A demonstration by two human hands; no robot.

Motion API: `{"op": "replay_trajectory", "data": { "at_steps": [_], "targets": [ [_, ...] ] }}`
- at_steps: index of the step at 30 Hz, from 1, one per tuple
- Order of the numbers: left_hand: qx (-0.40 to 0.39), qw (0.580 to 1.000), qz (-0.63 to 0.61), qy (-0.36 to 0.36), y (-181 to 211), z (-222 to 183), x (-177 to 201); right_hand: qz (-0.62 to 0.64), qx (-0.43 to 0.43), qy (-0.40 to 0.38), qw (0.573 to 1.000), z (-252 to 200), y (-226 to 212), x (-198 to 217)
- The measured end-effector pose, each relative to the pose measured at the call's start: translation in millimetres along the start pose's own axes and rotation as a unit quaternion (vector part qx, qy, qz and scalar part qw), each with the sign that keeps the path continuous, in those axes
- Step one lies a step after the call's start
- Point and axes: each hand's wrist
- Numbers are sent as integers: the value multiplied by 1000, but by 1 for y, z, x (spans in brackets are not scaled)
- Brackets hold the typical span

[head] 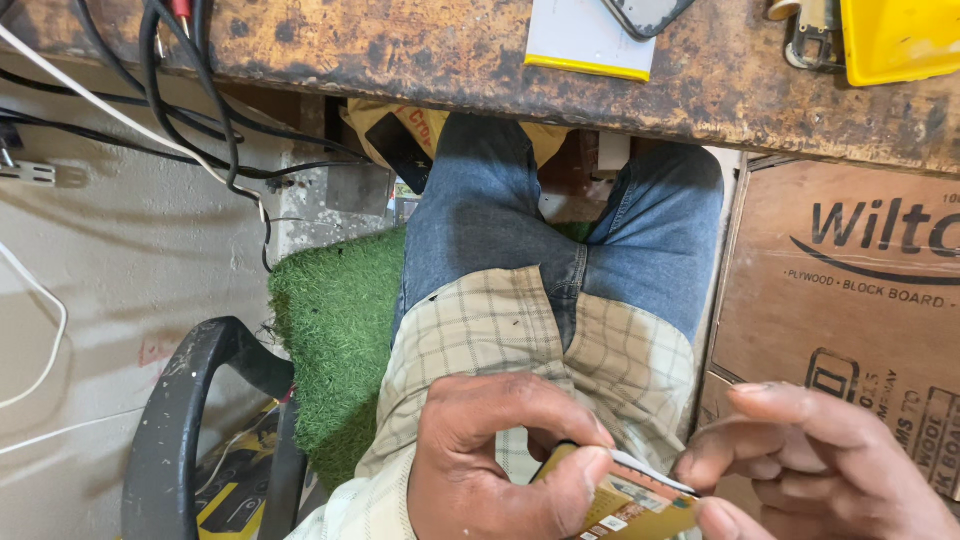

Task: The person applies adhesive tape to the interior frame of a disassembled smartphone and to a yellow battery. They then apply sealant from a tube along the edges of the phone frame.

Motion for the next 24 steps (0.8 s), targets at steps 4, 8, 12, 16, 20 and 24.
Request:
{"op": "replay_trajectory", "data": {
  "at_steps": [4,8,12,16,20,24],
  "targets": [
    [13,1000,-17,2,-1,0,-1,38,-21,-7,999,8,-5,3],
    [12,1000,-13,3,-2,1,-1,-91,23,6,996,6,-10,-11],
    [17,1000,-19,10,-1,0,-3,-235,33,45,970,6,-10,-21],
    [16,1000,-6,4,-2,0,-1,-333,25,50,941,3,-7,-17],
    [24,1000,-13,-7,-3,0,-1,-381,8,39,924,-1,-2,-6],
    [23,1000,-17,-13,-3,-2,0,-368,23,12,929,-3,1,1]
  ]
}}
Point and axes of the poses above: each hand's wrist, its own z-axis towards the middle knuckle, its own x-axis out of the back of the hand, y = z × x, and after that the axes turned 11 degrees about x, right-handed
